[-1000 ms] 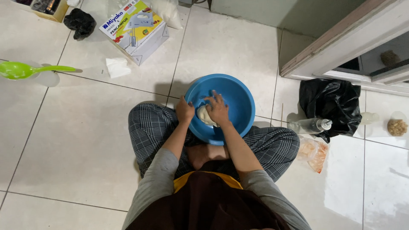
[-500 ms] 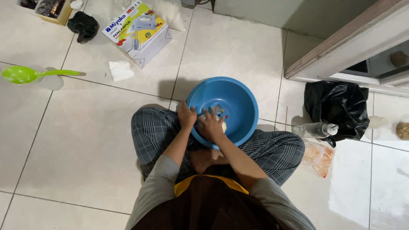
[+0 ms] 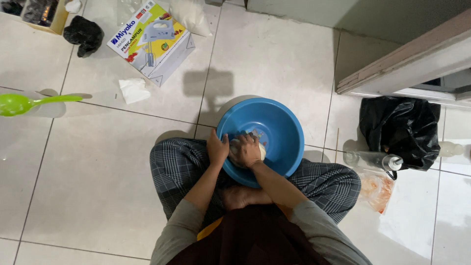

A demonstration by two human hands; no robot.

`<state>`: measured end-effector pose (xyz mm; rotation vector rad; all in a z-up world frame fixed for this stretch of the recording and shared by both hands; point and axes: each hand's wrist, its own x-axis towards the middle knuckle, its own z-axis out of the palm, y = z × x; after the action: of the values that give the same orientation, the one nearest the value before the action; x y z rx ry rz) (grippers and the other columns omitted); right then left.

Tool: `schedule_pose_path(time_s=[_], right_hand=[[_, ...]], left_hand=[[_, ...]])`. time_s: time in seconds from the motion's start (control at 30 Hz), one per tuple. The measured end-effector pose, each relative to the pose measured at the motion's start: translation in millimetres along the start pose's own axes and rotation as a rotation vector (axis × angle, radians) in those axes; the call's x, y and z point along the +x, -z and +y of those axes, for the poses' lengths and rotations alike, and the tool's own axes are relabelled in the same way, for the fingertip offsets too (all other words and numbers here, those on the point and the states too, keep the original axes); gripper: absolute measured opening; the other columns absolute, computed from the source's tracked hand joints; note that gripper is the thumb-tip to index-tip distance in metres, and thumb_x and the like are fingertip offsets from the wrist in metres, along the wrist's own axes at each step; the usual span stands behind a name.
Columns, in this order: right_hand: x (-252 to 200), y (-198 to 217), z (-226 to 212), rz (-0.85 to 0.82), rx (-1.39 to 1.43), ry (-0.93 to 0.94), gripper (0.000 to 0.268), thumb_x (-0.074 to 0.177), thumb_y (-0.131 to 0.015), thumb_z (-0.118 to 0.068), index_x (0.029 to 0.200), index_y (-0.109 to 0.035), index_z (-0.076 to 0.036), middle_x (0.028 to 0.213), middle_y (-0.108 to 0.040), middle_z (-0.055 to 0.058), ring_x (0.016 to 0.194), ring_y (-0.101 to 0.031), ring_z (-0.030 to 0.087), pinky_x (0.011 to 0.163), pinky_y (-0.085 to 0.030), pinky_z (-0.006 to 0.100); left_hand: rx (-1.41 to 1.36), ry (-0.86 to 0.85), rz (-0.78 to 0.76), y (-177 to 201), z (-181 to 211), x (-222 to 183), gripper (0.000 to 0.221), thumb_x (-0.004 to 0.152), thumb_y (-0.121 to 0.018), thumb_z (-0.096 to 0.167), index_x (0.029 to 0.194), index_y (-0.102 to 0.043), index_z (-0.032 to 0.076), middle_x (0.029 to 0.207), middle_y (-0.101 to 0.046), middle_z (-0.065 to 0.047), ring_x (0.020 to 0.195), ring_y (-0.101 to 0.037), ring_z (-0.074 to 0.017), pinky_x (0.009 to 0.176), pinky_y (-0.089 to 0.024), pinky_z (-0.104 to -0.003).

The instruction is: Kneading a ball of dough in a blue plastic bowl while sitting on the floor.

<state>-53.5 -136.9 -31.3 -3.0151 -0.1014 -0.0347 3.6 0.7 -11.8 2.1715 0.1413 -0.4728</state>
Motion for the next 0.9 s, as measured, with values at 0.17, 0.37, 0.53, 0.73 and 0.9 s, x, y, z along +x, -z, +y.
schedule_pose_path(time_s=[0.17, 0.37, 0.53, 0.73, 0.9], right_hand=[[27, -4, 7, 0.175, 0.089, -0.057, 0.031, 0.090, -0.057, -0.057, 0.093, -0.073, -0.030, 0.101, -0.067, -0.002, 0.104, -0.064, 0.022, 0.093, -0.044, 0.050], [55, -26, 29, 0.233, 0.188, -0.107, 0.034, 0.095, -0.048, -0.054, 0.087, -0.074, -0.034, 0.092, -0.071, -0.004, 0.096, -0.068, 0.019, 0.091, -0.046, 0.045], [79, -26, 43, 0.243, 0.263, -0.124, 0.038, 0.095, -0.045, -0.051, 0.079, -0.071, -0.027, 0.079, -0.070, -0.001, 0.086, -0.069, 0.022, 0.088, -0.048, 0.044], [92, -44, 62, 0.247, 0.324, -0.123, 0.039, 0.096, -0.045, -0.051, 0.078, -0.071, -0.026, 0.074, -0.069, -0.002, 0.083, -0.070, 0.021, 0.088, -0.049, 0.042], [89, -41, 57, 0.245, 0.266, -0.154, 0.041, 0.096, -0.042, -0.053, 0.073, -0.065, -0.028, 0.071, -0.068, 0.000, 0.083, -0.070, 0.024, 0.088, -0.050, 0.044]], left_hand=[[-0.038, -0.022, 0.004, -3, -4, 5, 0.061, 0.109, -0.060, 0.024, 0.152, -0.038, -0.014, 0.128, -0.061, -0.038, 0.105, -0.073, -0.0459, 0.074, -0.069, -0.055], [-0.028, -0.013, -0.007, -5, -4, 9, 0.061, 0.109, -0.061, 0.024, 0.151, -0.038, -0.014, 0.125, -0.061, -0.039, 0.099, -0.074, -0.0455, 0.068, -0.068, -0.053], [-0.006, -0.031, 0.027, -13, -12, 17, 0.050, 0.107, -0.064, 0.027, 0.140, -0.050, -0.009, 0.103, -0.067, -0.029, 0.081, -0.075, -0.0396, 0.055, -0.063, -0.042], [0.005, -0.044, 0.068, -23, -22, 25, 0.045, 0.108, -0.062, 0.025, 0.137, -0.051, -0.008, 0.104, -0.067, -0.026, 0.080, -0.075, -0.0364, 0.055, -0.062, -0.041], [0.013, -0.015, 0.067, -18, -11, 21, 0.049, 0.111, -0.057, 0.022, 0.146, -0.047, -0.010, 0.117, -0.066, -0.034, 0.096, -0.074, -0.0477, 0.069, -0.066, -0.053]])
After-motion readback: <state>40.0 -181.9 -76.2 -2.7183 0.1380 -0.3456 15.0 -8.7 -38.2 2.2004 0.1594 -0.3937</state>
